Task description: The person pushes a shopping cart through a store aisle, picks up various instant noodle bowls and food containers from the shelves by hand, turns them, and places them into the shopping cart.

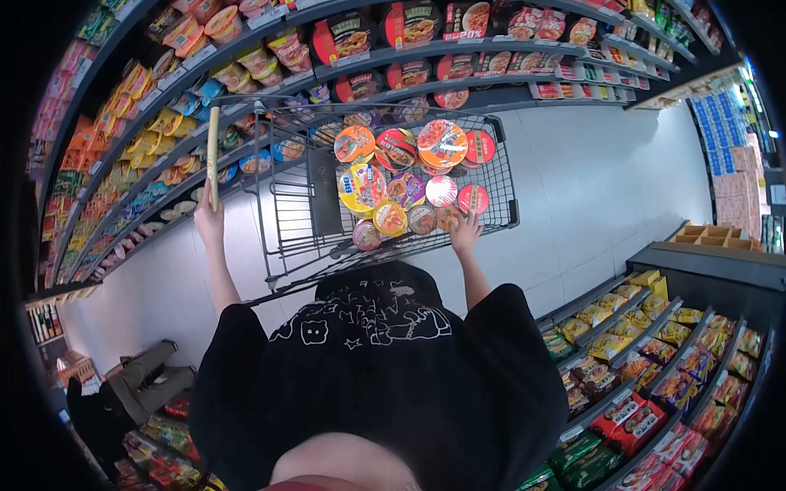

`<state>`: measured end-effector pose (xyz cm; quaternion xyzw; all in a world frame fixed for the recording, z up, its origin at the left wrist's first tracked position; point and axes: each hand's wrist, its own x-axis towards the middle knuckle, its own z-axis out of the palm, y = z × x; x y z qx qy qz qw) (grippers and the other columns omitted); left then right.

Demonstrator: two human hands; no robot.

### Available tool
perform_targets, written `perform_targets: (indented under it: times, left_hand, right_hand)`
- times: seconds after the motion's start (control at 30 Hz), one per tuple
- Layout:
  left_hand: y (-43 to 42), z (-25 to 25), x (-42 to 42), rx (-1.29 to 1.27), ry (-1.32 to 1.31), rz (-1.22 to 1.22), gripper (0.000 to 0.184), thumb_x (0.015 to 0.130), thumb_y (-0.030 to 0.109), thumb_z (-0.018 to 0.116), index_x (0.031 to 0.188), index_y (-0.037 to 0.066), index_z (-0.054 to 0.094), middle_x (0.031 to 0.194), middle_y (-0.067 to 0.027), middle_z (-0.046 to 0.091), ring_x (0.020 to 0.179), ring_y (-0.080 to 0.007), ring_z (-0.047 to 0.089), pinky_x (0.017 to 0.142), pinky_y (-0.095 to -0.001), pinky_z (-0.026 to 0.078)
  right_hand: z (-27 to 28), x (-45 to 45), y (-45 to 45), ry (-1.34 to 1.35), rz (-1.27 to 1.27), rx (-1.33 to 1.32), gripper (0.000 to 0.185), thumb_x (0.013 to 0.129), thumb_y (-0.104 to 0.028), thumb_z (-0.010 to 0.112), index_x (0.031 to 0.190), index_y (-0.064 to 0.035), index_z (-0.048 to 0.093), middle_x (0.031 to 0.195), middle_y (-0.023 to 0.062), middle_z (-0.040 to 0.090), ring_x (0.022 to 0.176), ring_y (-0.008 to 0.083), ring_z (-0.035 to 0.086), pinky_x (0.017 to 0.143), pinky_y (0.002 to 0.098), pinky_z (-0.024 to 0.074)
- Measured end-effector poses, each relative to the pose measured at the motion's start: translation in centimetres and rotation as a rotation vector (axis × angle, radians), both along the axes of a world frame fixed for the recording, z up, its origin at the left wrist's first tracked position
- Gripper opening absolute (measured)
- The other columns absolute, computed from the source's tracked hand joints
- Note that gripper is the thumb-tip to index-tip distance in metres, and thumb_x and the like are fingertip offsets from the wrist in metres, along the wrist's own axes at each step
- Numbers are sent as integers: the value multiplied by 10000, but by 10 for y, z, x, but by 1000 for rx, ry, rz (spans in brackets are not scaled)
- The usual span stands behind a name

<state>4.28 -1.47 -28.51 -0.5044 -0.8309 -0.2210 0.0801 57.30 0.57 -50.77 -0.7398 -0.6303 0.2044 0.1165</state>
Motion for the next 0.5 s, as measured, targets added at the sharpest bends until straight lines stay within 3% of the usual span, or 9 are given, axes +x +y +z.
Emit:
perform_targets:
  times: [0.03,0.1,0.17,0.3,0.37,0.4,0.43,0.47,0.5]
  left_hand:
    - [-5,3,-5,-39,14,35,589,680,45,568,1223,238,450,830,-175,587,736,-334,576,633,-411,456]
    - [-16,2,-13,-25,65,17,587,683,49,573,1222,246,451,833,-163,585,726,-333,574,628,-414,455]
    - [-28,3,-25,-77,131,71,613,681,56,576,1242,250,423,830,-156,578,718,-339,569,624,-428,450]
    - [-48,3,-55,-84,145,65,630,696,96,590,1263,278,385,885,-160,578,753,-354,565,626,-429,447]
    - [-55,2,-77,-72,105,61,604,714,125,595,1260,283,390,916,-161,581,775,-358,564,638,-422,449]
    - [-56,0,-85,-109,14,211,567,736,192,592,1259,288,393,961,-158,578,802,-358,564,655,-411,450]
    - [-55,-2,-93,-142,-78,362,537,758,260,589,1257,294,395,1006,-156,575,828,-358,564,673,-401,451]
    - [-54,-7,-106,-100,-216,440,535,759,464,543,1251,311,400,1081,-143,559,925,-340,553,765,-394,425]
    - [-55,-7,-105,-92,-223,497,579,729,529,533,1251,314,402,1090,-127,561,960,-317,544,810,-390,397]
  right_hand:
    - [-8,6,1,24,29,-34,318,778,-307,485,1027,-129,571,1270,135,354,1224,347,243,952,582,190]
    - [-33,18,-2,33,160,57,297,768,-314,514,999,-142,587,1235,107,391,1218,333,256,958,567,182]
    - [-18,8,-13,-10,370,208,218,761,-306,541,882,-145,625,1168,67,452,1211,305,276,966,520,197]
    - [-14,-20,-27,4,544,158,193,761,-293,535,844,-141,619,1122,57,487,1185,266,321,970,489,215]
    - [-22,-48,-27,62,585,262,206,784,-298,507,830,-131,619,953,43,587,1023,246,497,901,432,347]
    - [-15,-59,-25,67,596,257,206,784,-298,507,830,-131,619,953,43,587,1023,246,497,901,432,347]
    - [6,-69,-20,30,608,-48,251,800,-320,475,830,-126,631,857,77,602,900,255,546,813,419,404]
    - [18,-72,-17,-13,612,-351,300,817,-343,443,831,-121,644,761,111,617,776,265,595,726,405,461]
    - [15,-72,-18,-13,622,-353,300,817,-343,443,831,-121,644,761,111,617,776,265,595,726,405,461]
